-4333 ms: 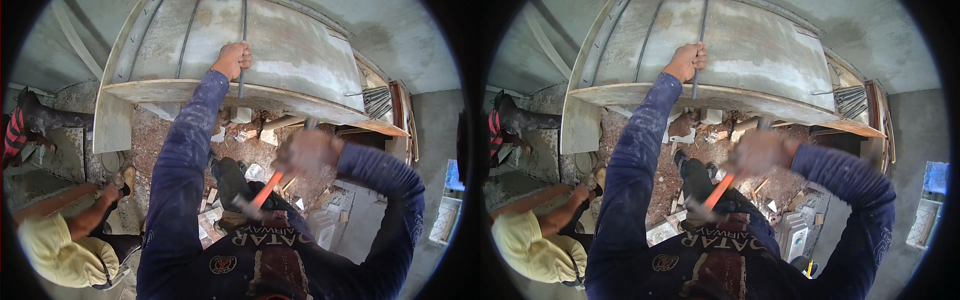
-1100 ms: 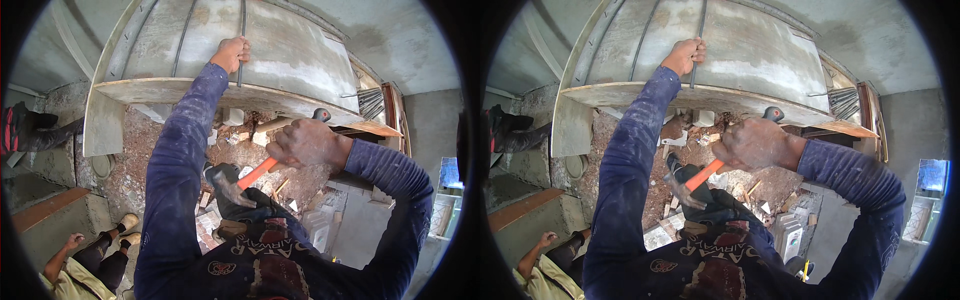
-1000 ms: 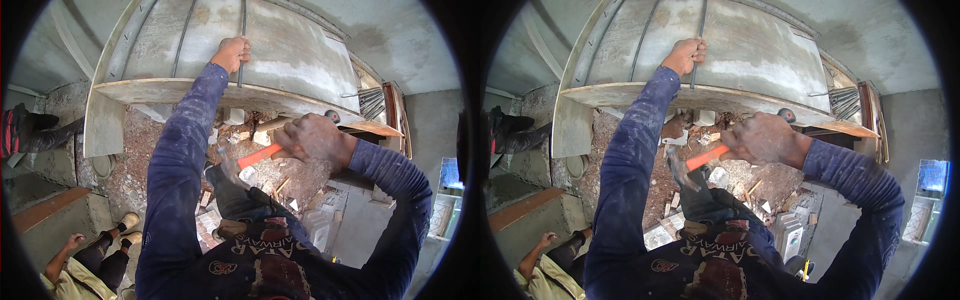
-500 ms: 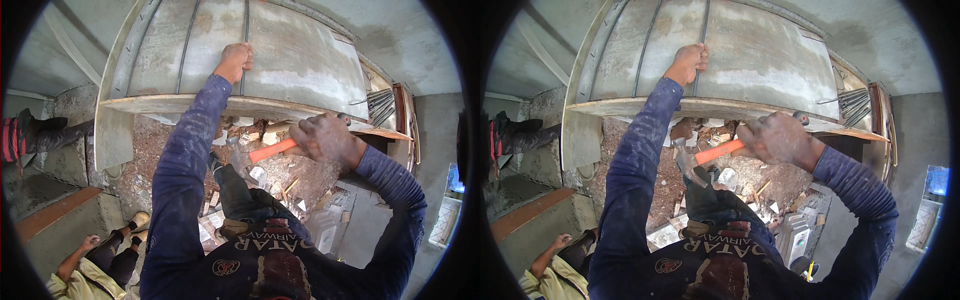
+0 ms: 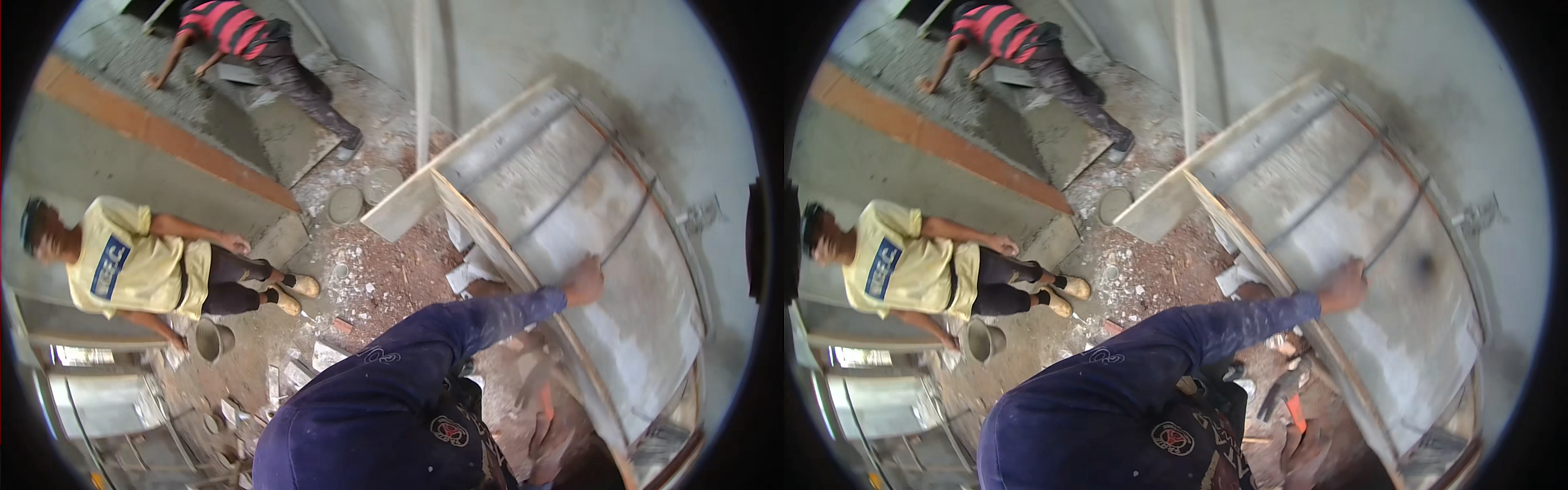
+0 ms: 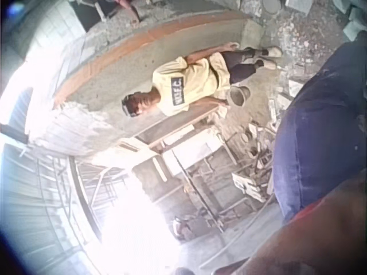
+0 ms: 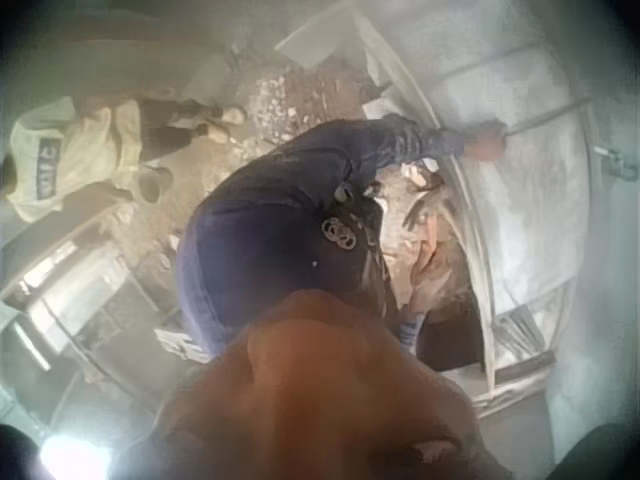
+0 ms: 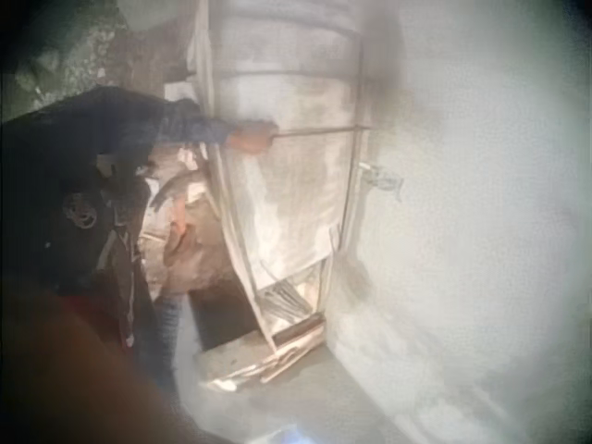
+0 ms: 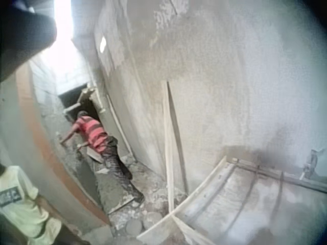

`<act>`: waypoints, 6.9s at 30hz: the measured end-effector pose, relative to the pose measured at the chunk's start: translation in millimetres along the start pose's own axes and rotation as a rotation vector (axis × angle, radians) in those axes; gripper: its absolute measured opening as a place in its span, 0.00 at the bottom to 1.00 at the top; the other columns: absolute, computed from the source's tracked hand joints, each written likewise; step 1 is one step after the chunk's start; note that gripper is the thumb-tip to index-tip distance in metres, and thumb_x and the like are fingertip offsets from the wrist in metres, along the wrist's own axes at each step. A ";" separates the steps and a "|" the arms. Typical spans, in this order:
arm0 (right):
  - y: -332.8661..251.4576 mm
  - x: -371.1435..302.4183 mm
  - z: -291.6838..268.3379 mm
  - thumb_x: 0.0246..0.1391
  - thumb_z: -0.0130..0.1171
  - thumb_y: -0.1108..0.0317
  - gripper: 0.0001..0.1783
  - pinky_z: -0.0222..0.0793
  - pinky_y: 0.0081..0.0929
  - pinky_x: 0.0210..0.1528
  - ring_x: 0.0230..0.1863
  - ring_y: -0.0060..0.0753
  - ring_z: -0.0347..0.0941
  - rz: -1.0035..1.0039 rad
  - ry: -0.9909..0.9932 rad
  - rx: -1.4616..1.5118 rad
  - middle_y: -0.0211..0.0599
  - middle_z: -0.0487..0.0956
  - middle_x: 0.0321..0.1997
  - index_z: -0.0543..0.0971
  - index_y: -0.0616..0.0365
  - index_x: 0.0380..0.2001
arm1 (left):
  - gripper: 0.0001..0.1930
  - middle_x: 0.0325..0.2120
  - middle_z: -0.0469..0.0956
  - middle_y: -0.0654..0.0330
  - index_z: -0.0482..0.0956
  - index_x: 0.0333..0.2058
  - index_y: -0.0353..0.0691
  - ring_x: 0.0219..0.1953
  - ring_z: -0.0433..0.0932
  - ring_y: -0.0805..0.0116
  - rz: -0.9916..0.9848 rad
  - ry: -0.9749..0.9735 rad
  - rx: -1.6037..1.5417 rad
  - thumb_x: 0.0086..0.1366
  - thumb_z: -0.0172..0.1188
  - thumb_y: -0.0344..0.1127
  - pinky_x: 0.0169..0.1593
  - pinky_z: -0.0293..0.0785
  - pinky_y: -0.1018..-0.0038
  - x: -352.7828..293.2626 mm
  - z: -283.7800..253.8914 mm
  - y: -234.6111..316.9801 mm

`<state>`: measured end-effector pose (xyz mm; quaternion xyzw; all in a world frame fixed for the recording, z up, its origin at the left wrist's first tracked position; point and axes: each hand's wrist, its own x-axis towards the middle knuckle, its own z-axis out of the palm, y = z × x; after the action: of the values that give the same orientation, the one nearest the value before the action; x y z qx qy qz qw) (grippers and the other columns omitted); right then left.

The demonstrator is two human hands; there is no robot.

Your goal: Securing metal reinforcement bars into a concrete or wooden form using a hammer.

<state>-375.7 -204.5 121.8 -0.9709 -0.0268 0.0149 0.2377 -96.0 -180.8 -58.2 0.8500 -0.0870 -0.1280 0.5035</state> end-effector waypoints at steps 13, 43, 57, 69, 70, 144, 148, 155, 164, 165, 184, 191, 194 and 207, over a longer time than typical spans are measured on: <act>121.0 39.9 -3.0 0.69 0.44 0.58 0.22 0.64 0.52 0.32 0.30 0.62 0.71 -0.098 0.034 0.116 0.63 0.76 0.34 0.73 0.68 0.51 | 0.12 0.37 0.79 0.41 0.80 0.34 0.32 0.43 0.78 0.40 0.010 0.006 0.295 0.58 0.58 0.36 0.48 0.74 0.52 -60.1 -81.1 -5.3; 165.2 11.7 -55.1 0.65 0.50 0.58 0.18 0.60 0.42 0.24 0.18 0.55 0.67 0.193 -0.020 0.342 0.53 0.67 0.17 0.73 0.64 0.30 | 0.14 0.27 0.81 0.55 0.81 0.36 0.33 0.29 0.79 0.64 0.090 -0.280 0.321 0.62 0.61 0.41 0.37 0.75 0.67 -82.7 -172.3 8.2; 133.0 5.8 -13.5 0.66 0.50 0.56 0.19 0.63 0.46 0.28 0.24 0.57 0.71 0.410 -0.092 0.393 0.55 0.72 0.22 0.76 0.64 0.37 | 0.16 0.18 0.69 0.45 0.73 0.22 0.32 0.23 0.69 0.50 0.040 -0.341 0.228 0.57 0.61 0.41 0.31 0.65 0.59 -75.8 -156.7 12.5; 96.6 28.8 -19.3 0.63 0.55 0.55 0.17 0.64 0.47 0.27 0.25 0.62 0.72 0.409 -0.027 0.433 0.56 0.72 0.22 0.76 0.61 0.33 | 0.14 0.21 0.74 0.45 0.76 0.24 0.31 0.26 0.75 0.47 0.059 -0.422 0.215 0.59 0.61 0.39 0.34 0.70 0.59 -76.6 -155.1 15.8; 94.3 29.6 -21.7 0.63 0.55 0.55 0.18 0.64 0.47 0.27 0.25 0.62 0.72 0.418 -0.027 0.440 0.56 0.72 0.21 0.75 0.61 0.32 | 0.15 0.21 0.75 0.46 0.76 0.24 0.30 0.25 0.75 0.50 0.064 -0.408 0.261 0.59 0.61 0.39 0.34 0.70 0.60 -75.8 -153.4 9.3; 628.5 -130.3 -169.4 0.53 0.52 0.64 0.17 0.73 0.47 0.48 0.43 0.56 0.78 0.572 0.159 -0.110 0.55 0.81 0.38 0.77 0.64 0.42 | 0.06 0.18 0.74 0.65 0.77 0.32 0.36 0.19 0.68 0.80 0.179 -0.046 0.074 0.63 0.64 0.31 0.25 0.64 0.78 -230.1 184.0 227.1; 717.0 -137.8 -173.4 0.59 0.43 0.66 0.21 0.69 0.52 0.57 0.55 0.56 0.72 0.425 0.156 -0.348 0.50 0.79 0.51 0.76 0.58 0.52 | 0.06 0.17 0.74 0.64 0.78 0.31 0.35 0.19 0.69 0.79 0.191 -0.023 0.137 0.63 0.63 0.31 0.25 0.64 0.78 -250.8 228.9 256.5; 724.1 -104.3 -181.9 0.60 0.53 0.62 0.16 0.68 0.51 0.57 0.60 0.47 0.67 0.441 -0.099 -0.265 0.34 0.75 0.57 0.79 0.44 0.50 | 0.05 0.17 0.74 0.62 0.78 0.29 0.35 0.19 0.70 0.76 0.025 0.006 0.217 0.62 0.62 0.30 0.25 0.66 0.75 -296.6 253.3 268.0; 750.2 -147.3 -217.2 0.61 0.51 0.64 0.15 0.61 0.50 0.57 0.54 0.51 0.69 0.106 0.083 -0.377 0.40 0.78 0.50 0.77 0.45 0.51 | 0.04 0.24 0.76 0.55 0.78 0.34 0.39 0.23 0.77 0.61 0.013 0.212 0.216 0.61 0.62 0.30 0.30 0.73 0.68 -317.1 245.1 267.5; 731.5 -134.0 -230.9 0.62 0.50 0.64 0.14 0.62 0.48 0.56 0.52 0.53 0.69 0.083 0.100 -0.410 0.42 0.78 0.49 0.77 0.48 0.50 | 0.05 0.24 0.76 0.55 0.78 0.35 0.39 0.24 0.77 0.61 -0.001 0.224 0.223 0.61 0.62 0.31 0.31 0.73 0.68 -320.9 239.8 265.7; 238.3 83.9 -159.2 0.47 0.54 0.74 0.25 0.66 0.36 0.54 0.45 0.39 0.67 -0.877 -0.029 -0.179 0.34 0.68 0.37 0.80 0.39 0.50 | 0.17 0.37 0.81 0.57 0.81 0.43 0.36 0.37 0.79 0.72 -0.034 -0.058 -0.609 0.71 0.56 0.46 0.44 0.75 0.73 -242.0 -7.0 151.4; 176.8 178.5 -61.3 0.59 0.38 0.61 0.23 0.64 0.39 0.56 0.48 0.44 0.66 -1.065 -0.120 -0.133 0.40 0.68 0.41 0.77 0.39 0.54 | 0.13 0.30 0.81 0.57 0.81 0.43 0.30 0.33 0.79 0.73 -0.034 -0.049 -0.353 0.63 0.64 0.31 0.39 0.75 0.75 -224.5 -44.3 85.5; 182.5 203.8 -30.5 0.70 0.19 0.45 0.34 0.61 0.43 0.61 0.50 0.51 0.64 -1.042 -0.212 -0.077 0.46 0.67 0.43 0.76 0.39 0.56 | 0.12 0.31 0.82 0.56 0.80 0.43 0.28 0.31 0.79 0.73 -0.083 -0.023 -0.415 0.63 0.63 0.29 0.38 0.75 0.76 -211.0 -46.8 73.7; 176.2 232.8 -21.6 0.58 0.45 0.64 0.21 0.64 0.38 0.62 0.55 0.48 0.66 -1.017 -0.174 -0.251 0.43 0.69 0.46 0.77 0.39 0.53 | 0.11 0.27 0.82 0.51 0.79 0.42 0.30 0.28 0.80 0.66 0.008 -0.020 -0.217 0.64 0.59 0.31 0.36 0.75 0.69 -166.4 -58.0 45.1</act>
<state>-134.5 -356.7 55.7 -0.8513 -0.5156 -0.0250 0.0935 -237.6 -108.0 29.7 0.7888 -0.0812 -0.1432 0.5923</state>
